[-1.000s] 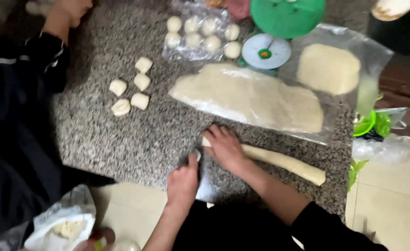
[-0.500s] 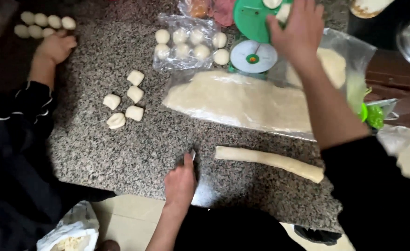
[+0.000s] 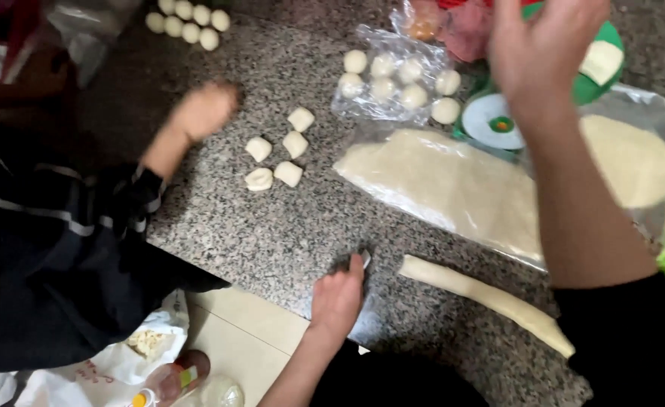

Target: Cutting a long roll of dough into small portions and rolling them into balls on a granite countertop in a bakery.

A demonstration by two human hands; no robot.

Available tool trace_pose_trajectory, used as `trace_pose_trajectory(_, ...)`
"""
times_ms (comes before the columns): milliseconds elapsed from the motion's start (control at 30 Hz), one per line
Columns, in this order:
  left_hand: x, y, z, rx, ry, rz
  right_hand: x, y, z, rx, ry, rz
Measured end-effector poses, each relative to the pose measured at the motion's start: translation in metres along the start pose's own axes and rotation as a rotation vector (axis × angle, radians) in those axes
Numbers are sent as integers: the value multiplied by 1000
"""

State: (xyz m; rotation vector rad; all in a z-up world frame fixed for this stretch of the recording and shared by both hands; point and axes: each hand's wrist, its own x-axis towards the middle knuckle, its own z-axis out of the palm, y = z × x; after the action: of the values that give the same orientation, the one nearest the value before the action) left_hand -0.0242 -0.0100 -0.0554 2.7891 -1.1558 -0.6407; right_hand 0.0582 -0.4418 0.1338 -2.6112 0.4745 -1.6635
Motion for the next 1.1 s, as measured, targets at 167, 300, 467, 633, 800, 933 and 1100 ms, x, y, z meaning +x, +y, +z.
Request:
trace_pose_trajectory(167, -4, 4, -25, -42, -7, 32, 28, -172, 13, 433, 55, 62)
trace_pose_trajectory(300, -8, 7, -35, -171, -50, 29, 8, -221, 28, 531, -970, 113)
trace_pose_trajectory(467, 12, -17, -19, -213, -109, -68, -75, -188, -49, 515, -1046, 45)
trace_pose_trajectory(633, 30, 2, -70, -395, 3, 215, -259, -90, -153, 287, -1106, 311)
trace_pose_trajectory(800, 62, 55, -13, -474, -179, 516, -322, -53, -280, -82, -1148, 400)
trace_pose_trajectory(933, 52, 74, -16, -292, -296, 565, -360, -38, -306, -293, -1175, 345)
trace_pose_trajectory(1100, 77, 100, 4, -184, -382, 492, -324, -34, -280, -213, -1196, 245)
